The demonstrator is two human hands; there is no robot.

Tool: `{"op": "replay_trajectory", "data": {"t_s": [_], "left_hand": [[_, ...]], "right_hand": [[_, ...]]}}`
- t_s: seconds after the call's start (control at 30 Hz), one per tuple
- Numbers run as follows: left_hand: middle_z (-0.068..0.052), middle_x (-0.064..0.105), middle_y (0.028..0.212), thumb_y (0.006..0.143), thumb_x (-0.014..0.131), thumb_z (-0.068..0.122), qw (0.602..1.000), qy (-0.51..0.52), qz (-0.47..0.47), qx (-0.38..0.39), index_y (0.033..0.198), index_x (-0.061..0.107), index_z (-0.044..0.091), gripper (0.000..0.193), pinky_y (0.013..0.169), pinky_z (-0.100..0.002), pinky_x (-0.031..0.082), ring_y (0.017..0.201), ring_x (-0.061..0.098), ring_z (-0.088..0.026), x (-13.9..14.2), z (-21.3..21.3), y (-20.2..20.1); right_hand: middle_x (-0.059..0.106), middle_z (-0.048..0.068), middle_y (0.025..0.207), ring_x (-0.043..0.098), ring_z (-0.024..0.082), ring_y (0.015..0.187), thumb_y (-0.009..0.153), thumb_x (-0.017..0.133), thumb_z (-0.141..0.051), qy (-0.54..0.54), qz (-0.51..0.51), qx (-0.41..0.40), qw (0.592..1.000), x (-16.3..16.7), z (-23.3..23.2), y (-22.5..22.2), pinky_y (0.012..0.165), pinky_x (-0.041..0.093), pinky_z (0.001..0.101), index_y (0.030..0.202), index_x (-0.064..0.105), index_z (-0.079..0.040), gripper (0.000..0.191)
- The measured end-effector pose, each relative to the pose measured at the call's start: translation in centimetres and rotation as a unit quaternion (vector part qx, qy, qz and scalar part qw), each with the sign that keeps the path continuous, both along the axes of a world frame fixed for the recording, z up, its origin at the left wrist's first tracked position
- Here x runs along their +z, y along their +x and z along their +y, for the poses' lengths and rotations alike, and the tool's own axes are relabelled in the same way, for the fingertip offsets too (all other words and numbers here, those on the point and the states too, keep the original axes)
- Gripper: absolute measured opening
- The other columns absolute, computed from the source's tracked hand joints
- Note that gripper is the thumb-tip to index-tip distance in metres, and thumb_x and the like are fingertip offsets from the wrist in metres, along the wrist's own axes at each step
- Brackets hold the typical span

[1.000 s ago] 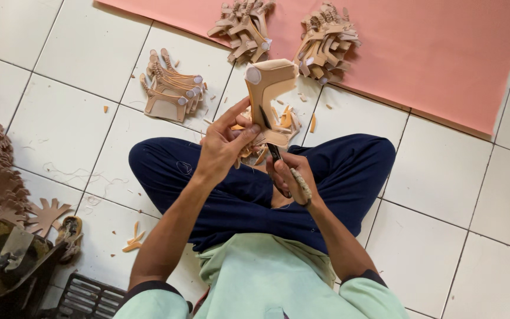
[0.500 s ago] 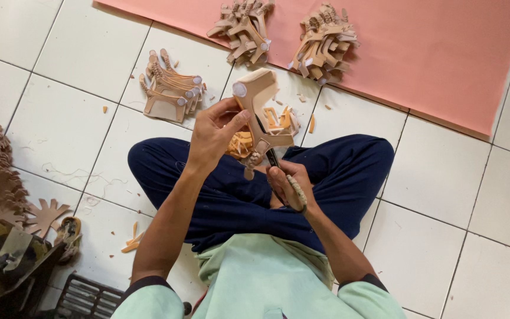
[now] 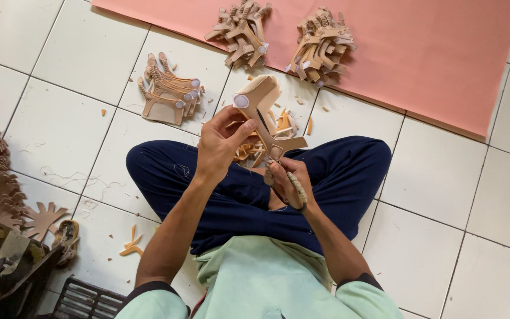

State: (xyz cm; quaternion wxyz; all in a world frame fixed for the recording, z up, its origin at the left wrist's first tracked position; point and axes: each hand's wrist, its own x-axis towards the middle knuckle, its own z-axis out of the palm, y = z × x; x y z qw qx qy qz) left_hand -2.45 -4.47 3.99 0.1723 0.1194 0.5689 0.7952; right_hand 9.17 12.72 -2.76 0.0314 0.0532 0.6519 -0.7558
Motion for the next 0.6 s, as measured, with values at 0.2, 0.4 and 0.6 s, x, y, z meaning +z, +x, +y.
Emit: {"op": "replay_trajectory", "data": {"t_s": [0.2,0.4,0.6], "left_hand": [[-0.016,0.072,0.113,0.095,0.074,0.009,0.997,-0.042,0.059,0.002,0.133,0.060,-0.006,0.043,0.086,-0.031,0.067,0.099,0.073,-0.020,0.2,-1.2,-2.6],[-0.018,0.071,0.111,0.097,0.072,0.006,0.998,-0.005,0.046,0.045,0.122,0.063,-0.009,0.031,0.085,-0.033,0.069,0.098,0.075,-0.021,-0.7,-0.9,-2.2],[-0.014,0.068,0.107,0.096,0.070,0.003,0.998,0.031,0.035,0.043,0.114,0.061,-0.005,0.021,0.083,-0.033,0.069,0.099,0.074,-0.021,-1.3,-0.7,-1.6]], "right_hand": [[0.046,-0.005,0.050,0.039,0.002,0.035,0.099,0.061,-0.051,0.018,0.005,0.007,1.000,-0.4,0.3,0.6,0.033,0.031,0.0196,0.082,0.061,-0.002,0.051],[0.048,-0.004,0.056,0.038,0.002,0.039,0.100,0.061,-0.053,0.017,-0.011,0.003,1.000,-0.4,-0.2,0.9,0.035,0.029,0.0198,0.091,0.065,0.002,0.055],[0.054,-0.004,0.071,0.049,0.002,0.054,0.102,0.052,-0.064,0.032,0.049,0.062,0.996,0.2,0.2,0.2,0.048,0.041,0.0190,0.107,0.063,-0.001,0.064]]}}
